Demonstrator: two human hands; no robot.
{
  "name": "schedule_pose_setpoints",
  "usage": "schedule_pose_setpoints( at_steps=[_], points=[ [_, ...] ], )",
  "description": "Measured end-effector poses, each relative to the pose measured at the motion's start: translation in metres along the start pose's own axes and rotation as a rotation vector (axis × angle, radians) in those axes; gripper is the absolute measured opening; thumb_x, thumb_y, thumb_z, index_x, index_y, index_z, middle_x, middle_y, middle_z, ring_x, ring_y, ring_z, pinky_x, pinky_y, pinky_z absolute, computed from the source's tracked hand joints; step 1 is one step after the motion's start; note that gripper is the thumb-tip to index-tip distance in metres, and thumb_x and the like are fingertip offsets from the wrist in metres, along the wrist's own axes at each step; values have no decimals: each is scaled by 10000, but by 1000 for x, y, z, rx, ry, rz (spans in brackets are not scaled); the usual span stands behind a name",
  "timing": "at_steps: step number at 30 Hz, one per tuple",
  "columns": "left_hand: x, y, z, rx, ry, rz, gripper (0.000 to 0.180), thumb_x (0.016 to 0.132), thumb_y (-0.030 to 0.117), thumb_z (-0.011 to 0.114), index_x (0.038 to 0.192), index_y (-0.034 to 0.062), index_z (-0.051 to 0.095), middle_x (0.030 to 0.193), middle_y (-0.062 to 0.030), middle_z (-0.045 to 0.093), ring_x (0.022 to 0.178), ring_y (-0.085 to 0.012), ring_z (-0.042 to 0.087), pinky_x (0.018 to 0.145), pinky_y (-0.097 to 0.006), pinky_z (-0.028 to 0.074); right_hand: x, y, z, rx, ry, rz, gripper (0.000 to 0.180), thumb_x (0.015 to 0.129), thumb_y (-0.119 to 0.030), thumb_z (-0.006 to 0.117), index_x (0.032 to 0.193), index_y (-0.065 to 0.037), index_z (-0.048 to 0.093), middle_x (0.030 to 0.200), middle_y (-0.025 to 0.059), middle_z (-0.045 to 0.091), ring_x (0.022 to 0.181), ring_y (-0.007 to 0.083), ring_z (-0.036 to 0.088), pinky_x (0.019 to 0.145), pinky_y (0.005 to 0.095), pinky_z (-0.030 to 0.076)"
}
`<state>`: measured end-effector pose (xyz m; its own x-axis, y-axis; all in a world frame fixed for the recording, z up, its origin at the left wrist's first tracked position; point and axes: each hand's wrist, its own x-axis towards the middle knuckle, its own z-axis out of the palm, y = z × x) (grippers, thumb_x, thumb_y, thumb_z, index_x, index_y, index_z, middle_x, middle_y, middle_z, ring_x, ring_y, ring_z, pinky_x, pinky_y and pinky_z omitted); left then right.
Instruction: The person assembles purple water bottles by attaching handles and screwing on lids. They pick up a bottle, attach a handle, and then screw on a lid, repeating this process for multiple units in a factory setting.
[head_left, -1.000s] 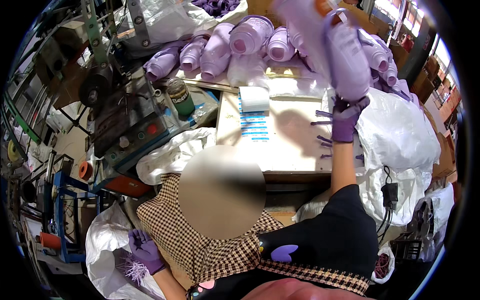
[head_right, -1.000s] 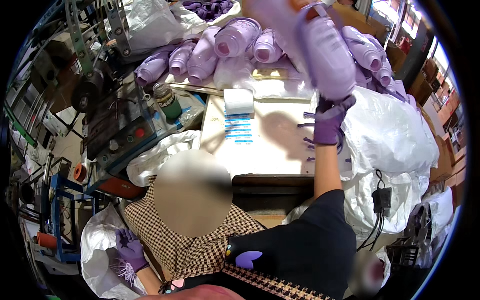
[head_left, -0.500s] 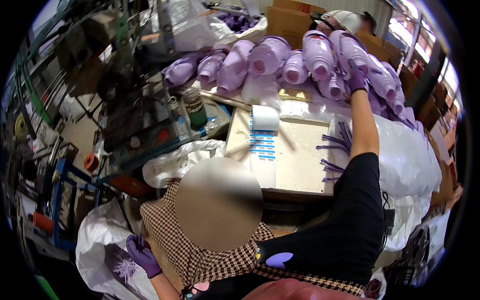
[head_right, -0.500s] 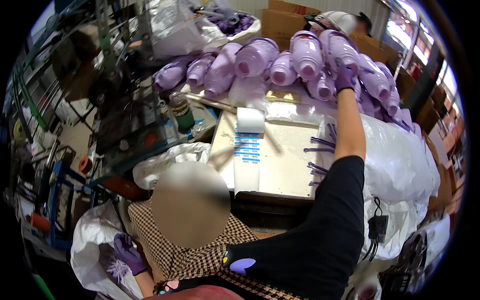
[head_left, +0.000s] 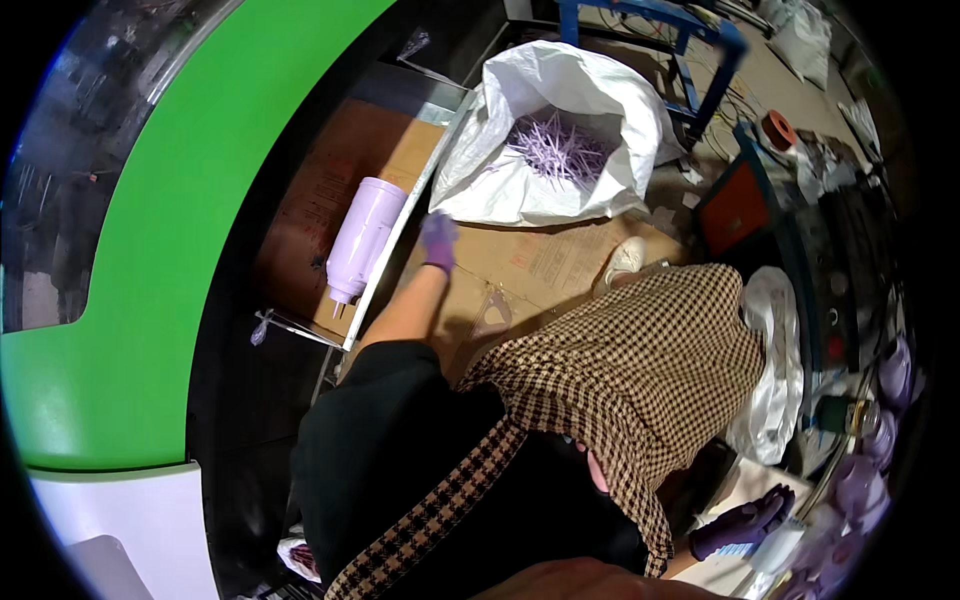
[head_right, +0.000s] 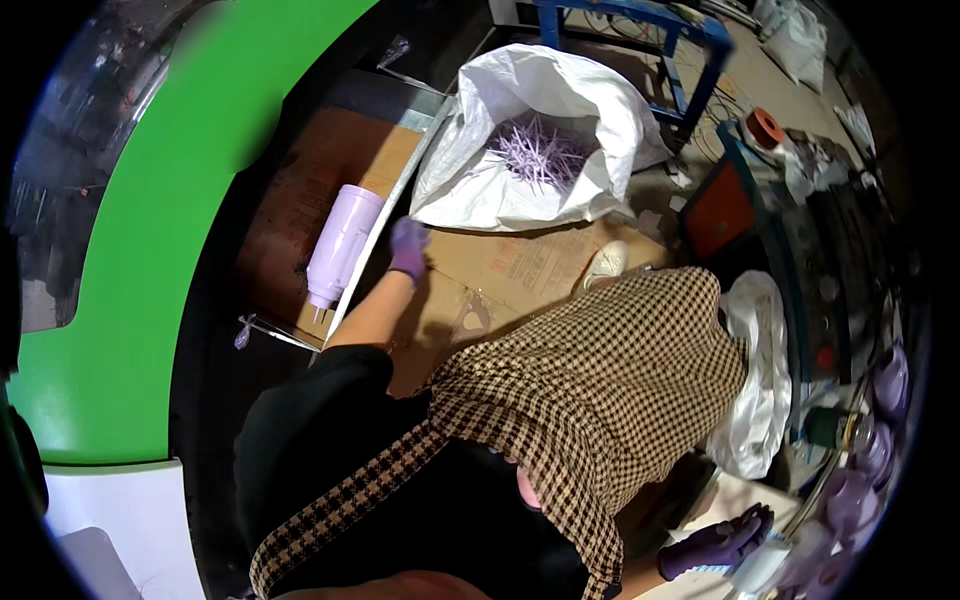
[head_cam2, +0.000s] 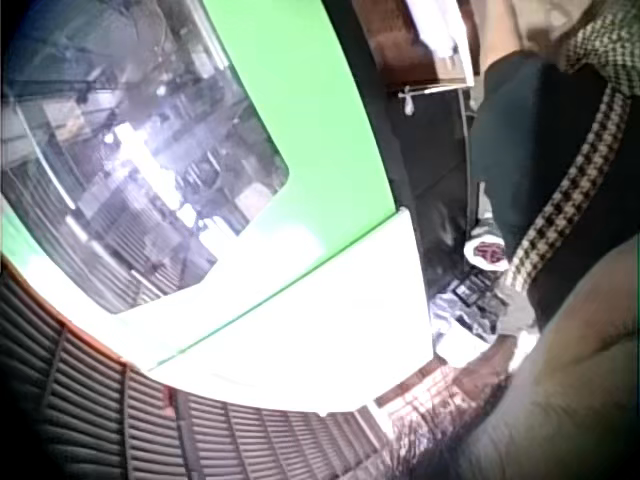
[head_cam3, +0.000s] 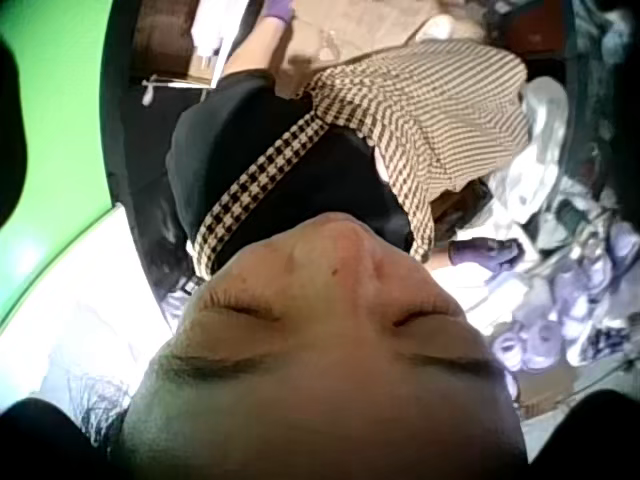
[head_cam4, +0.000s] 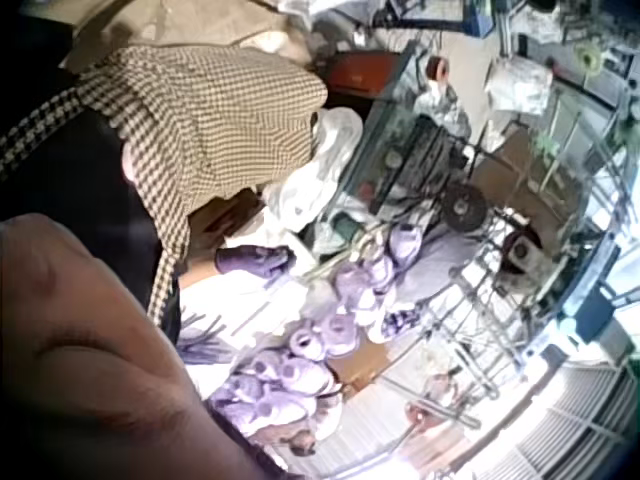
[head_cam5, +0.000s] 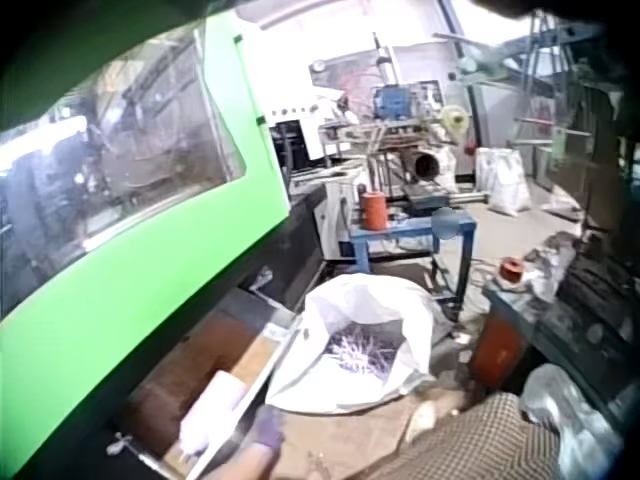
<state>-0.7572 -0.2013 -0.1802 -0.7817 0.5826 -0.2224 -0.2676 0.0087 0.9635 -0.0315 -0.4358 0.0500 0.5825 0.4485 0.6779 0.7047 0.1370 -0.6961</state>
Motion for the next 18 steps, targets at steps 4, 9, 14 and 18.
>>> schedule_pose_setpoints(
  at_steps=[4, 9, 14, 18],
  points=[
    [52, 48, -137, 13, 574, 307, 396, 958, 394, 564, 1188, 75, 610, 1017, -115, 672, 867, -289, 681, 708, -383, 564, 42, 60, 13, -291, -278, -236, 429, 1086, -271, 451, 1266, 96, 581, 1356, 227, 532, 1187, 350, 627, 1000, 432, 585],
    [4, 70, -228, -358, 579, -409, 612, 961, 564, 423, 1352, 123, 589, 1208, -97, 662, 926, -281, 679, 621, -337, 585, 56, 48, -17, -303, -221, -96, 341, 1062, -138, 455, 1258, 97, 605, 1293, 199, 607, 1147, 315, 645, 1020, 405, 540],
    [18, 74, -271, -289, 237, -365, 530, 969, 481, 431, 1339, 156, 628, 1269, -66, 661, 1027, -212, 676, 666, -289, 585, 49, 28, 17, 19, -213, 338, 312, 1055, -117, 475, 1254, 73, 623, 1224, 146, 649, 1100, 233, 646, 992, 360, 513],
    [61, 92, -203, 97, 637, 172, 524, 1026, 400, 504, 1407, 41, 535, 1317, -142, 630, 1116, -245, 638, 877, -378, 549, 53, 0, 49, 217, -214, 378, 236, 1009, -85, 534, 1169, 42, 654, 1110, 93, 663, 1004, 167, 604, 941, 300, 459]
  ],
)
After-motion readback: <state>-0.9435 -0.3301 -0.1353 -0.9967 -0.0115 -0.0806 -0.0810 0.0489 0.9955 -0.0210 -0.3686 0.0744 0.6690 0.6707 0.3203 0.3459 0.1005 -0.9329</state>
